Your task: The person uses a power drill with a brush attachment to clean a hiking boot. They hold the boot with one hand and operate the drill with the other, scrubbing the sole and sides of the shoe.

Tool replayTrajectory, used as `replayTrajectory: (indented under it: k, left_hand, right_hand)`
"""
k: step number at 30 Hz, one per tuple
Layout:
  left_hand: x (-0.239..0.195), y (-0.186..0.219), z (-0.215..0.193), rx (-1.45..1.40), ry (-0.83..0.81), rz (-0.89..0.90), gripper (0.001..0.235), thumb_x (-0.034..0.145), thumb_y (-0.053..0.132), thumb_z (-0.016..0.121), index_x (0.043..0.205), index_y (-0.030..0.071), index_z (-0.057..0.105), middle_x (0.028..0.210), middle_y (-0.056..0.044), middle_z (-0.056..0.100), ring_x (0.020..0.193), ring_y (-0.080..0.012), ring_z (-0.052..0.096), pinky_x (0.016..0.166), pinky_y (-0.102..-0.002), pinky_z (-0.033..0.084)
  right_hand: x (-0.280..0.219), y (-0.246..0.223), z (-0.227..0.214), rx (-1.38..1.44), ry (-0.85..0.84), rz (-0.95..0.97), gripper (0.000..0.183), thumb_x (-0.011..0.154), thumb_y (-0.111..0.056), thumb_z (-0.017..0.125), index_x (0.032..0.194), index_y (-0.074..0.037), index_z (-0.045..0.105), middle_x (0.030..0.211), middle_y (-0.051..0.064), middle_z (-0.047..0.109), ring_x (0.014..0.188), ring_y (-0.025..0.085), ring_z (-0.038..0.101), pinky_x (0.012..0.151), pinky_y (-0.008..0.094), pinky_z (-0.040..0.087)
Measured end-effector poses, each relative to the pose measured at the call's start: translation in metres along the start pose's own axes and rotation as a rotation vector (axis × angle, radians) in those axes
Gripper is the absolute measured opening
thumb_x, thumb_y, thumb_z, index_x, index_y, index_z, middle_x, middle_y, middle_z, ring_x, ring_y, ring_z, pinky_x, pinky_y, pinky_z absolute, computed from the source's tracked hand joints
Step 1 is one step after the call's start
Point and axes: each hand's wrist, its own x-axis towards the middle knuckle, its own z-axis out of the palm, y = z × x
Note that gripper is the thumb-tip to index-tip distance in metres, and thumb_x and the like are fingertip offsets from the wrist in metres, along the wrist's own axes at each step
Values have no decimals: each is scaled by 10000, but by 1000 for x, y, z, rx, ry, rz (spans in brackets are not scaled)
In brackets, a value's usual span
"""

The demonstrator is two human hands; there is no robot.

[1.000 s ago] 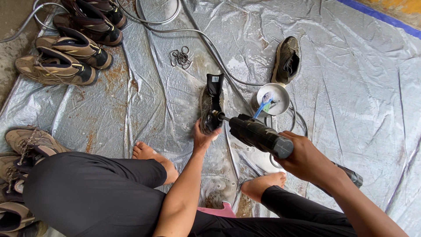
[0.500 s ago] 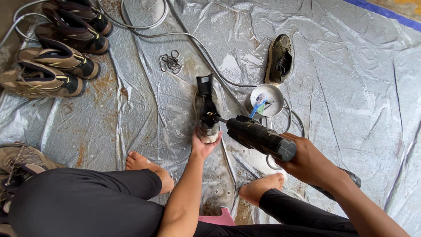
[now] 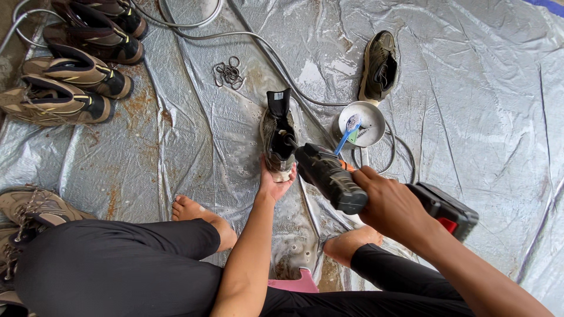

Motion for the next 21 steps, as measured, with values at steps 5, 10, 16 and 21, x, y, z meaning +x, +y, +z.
replayTrajectory:
  k: [5,10,16,21]
  left_hand:
    - [29,15,-12,65,60,60,831,726,882,710,1152,171,648,1039,-218,728,821,-409,689,627,-400,523]
    - [12,21,5,83,74,21,786,765,850,682,1158,171,628,1041,-223,718,796,-432,677,584,-404,508]
    - [6,22,19,128,130,40,829,769,892,646,1149,158,577,1010,-211,682,820,-414,649,600,-390,510]
    - [2,25,22,157,104,25,853,779,908,590,1131,132,628,989,-231,698,768,-397,666,557,-377,495]
  right_hand:
    - [10,-7,1,6,-15,-52,430,652,-68,713,1067,-120,616,981,61,665,801,487,754,691,549,637]
    - [8,-14,-14,22,-30,14,403,682,-63,725,1077,-125,680,943,36,713,838,440,786,724,510,652]
    - [34,-18,0,-80,54,-65,382,727,-98,725,1106,-95,672,969,71,680,854,430,775,742,514,645]
    - [9,-45,-43,201,-58,42,395,762,-232,787,1071,5,721,965,208,752,897,510,766,776,568,624]
